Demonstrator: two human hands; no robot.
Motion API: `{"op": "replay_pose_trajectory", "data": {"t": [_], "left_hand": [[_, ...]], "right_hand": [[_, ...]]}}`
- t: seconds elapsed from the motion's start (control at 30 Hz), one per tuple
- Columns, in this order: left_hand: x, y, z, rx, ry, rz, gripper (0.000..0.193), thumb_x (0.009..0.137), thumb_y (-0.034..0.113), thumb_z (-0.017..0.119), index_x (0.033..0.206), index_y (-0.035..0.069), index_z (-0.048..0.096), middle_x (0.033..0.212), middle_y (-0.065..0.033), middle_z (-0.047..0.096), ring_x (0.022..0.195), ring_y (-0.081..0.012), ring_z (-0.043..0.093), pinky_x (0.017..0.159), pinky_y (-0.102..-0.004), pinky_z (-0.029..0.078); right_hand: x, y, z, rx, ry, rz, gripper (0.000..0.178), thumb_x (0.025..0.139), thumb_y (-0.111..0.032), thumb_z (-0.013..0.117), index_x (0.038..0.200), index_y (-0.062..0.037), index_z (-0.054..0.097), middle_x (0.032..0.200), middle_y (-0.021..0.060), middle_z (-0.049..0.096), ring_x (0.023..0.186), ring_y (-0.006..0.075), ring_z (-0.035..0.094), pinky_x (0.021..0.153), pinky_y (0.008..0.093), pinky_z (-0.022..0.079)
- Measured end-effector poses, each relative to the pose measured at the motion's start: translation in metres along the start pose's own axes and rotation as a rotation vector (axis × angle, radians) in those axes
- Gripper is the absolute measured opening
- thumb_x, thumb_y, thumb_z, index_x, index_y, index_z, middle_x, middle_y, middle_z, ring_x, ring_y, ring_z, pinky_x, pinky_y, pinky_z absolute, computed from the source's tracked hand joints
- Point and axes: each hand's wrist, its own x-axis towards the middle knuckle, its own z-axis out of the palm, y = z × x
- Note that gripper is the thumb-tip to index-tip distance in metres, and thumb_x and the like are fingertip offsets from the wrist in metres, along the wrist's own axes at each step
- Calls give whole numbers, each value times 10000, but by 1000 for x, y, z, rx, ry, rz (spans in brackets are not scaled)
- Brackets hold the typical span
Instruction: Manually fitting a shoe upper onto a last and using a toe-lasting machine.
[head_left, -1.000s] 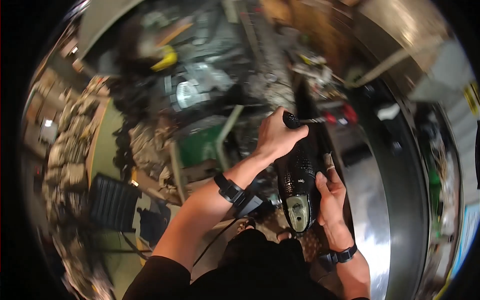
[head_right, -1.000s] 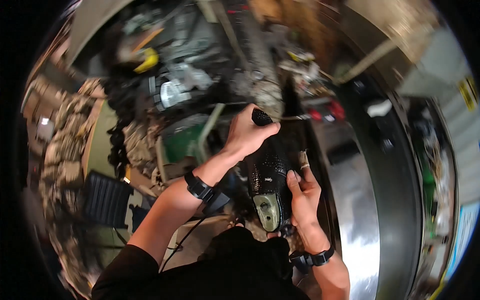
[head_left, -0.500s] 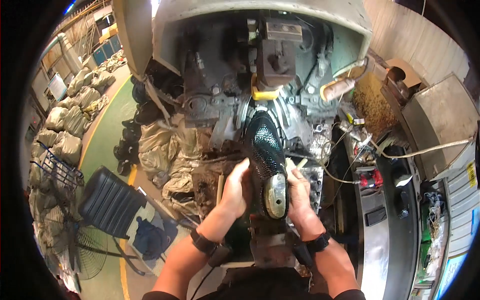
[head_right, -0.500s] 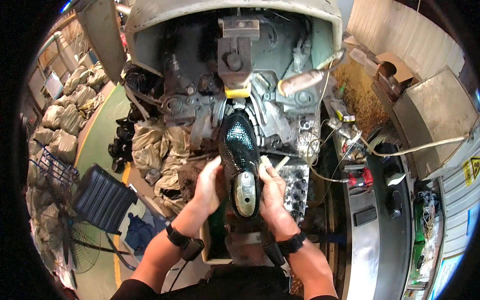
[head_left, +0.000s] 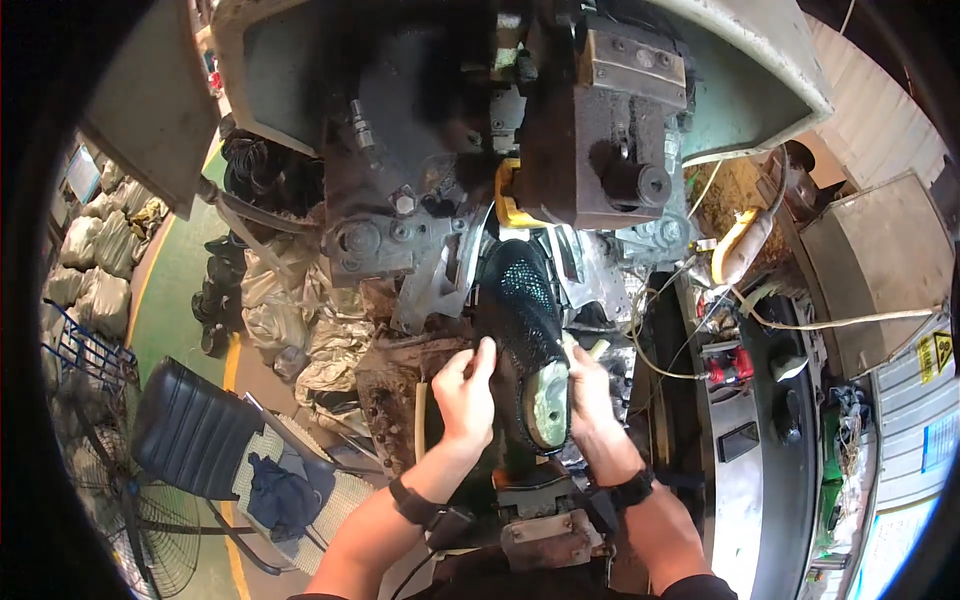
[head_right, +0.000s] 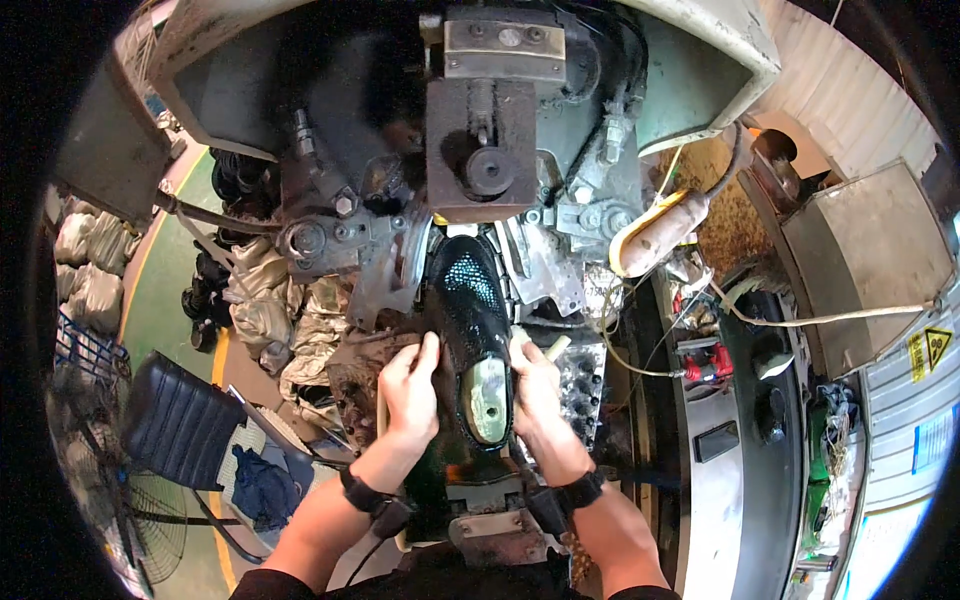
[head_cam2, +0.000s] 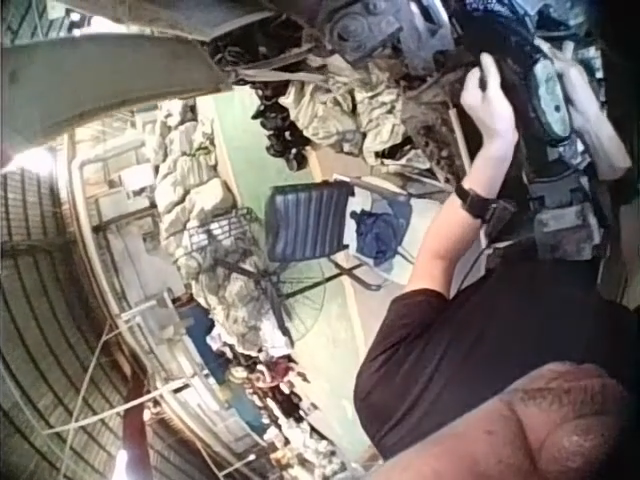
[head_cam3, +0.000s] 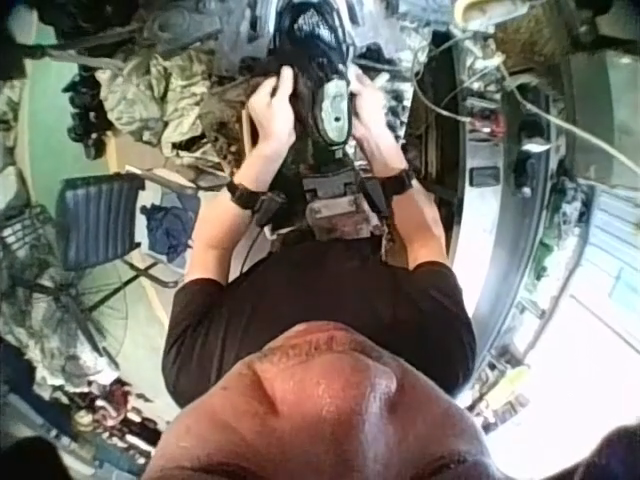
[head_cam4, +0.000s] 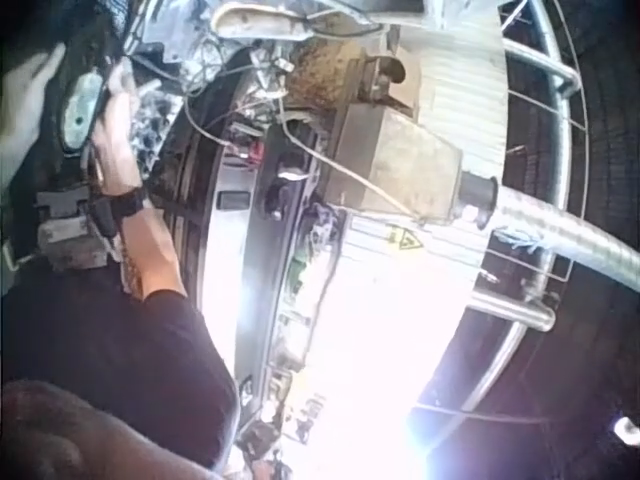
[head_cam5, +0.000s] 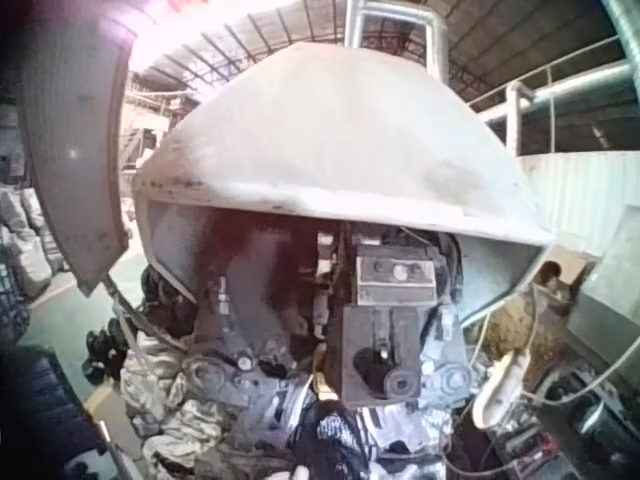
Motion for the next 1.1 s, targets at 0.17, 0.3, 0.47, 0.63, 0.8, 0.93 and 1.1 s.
{"op": "replay_pose_trajectory", "data": {"t": [0.17, 0.3, 0.47, 0.63, 0.8, 0.93, 1.1], "left_hand": [[19, -44, -4, 106, 130, 260, 322, 1042, 231, 654, 822, -4, 669, 755, 82, 525, 710, -31, 400, 630, -235, 359], [18, -56, 6, -18, 162, 194, 291, 1070, 225, 605, 888, 9, 674, 826, 81, 574, 770, -28, 440, 677, -219, 391], [28, -78, -7, -65, 69, 189, 303, 1093, 250, 558, 920, 24, 662, 857, 74, 602, 777, -21, 472, 687, -216, 411], [29, -83, -7, -138, 24, 171, 304, 1095, 259, 553, 928, 33, 669, 875, 70, 625, 788, -22, 495, 699, -215, 429], [21, -71, 1, -167, 51, 98, 328, 1094, 281, 552, 985, 13, 708, 909, 48, 675, 807, -34, 539, 716, -220, 454], [9, -58, 3, -217, 55, 10, 355, 1083, 317, 565, 1041, -2, 715, 946, 21, 706, 821, -50, 582, 738, -231, 484], [7, -55, -3, -200, 5, 5, 402, 1067, 370, 580, 1089, -8, 716, 976, 9, 712, 822, -62, 596, 739, -240, 496]], "right_hand": [[14, 17, -3, -3, 18, -87, 197, 1012, -93, 652, 1191, -13, 638, 1045, 44, 699, 902, 118, 673, 828, 261, 554], [22, 27, -13, -16, 57, -122, 179, 1004, -106, 676, 1151, -15, 628, 972, 20, 691, 841, 96, 666, 763, 241, 555], [26, 40, -15, 23, 7, -168, 252, 1032, -150, 644, 1227, 3, 600, 1011, 38, 709, 847, 91, 671, 756, 246, 569], [31, 43, -25, 47, -74, -153, 282, 1049, -174, 614, 1277, -10, 589, 1076, 45, 710, 873, 103, 688, 755, 261, 591], [23, 42, -24, 84, -103, -100, 292, 1054, -173, 598, 1294, -6, 605, 1090, 77, 731, 886, 149, 721, 760, 299, 622], [9, 37, -15, 121, -52, -74, 288, 1054, -179, 598, 1279, -1, 628, 1118, 95, 736, 901, 166, 729, 761, 315, 629], [2, 36, -10, 93, -6, -75, 286, 1063, -201, 588, 1254, 4, 643, 1106, 83, 739, 910, 155, 724, 789, 291, 615]]}}
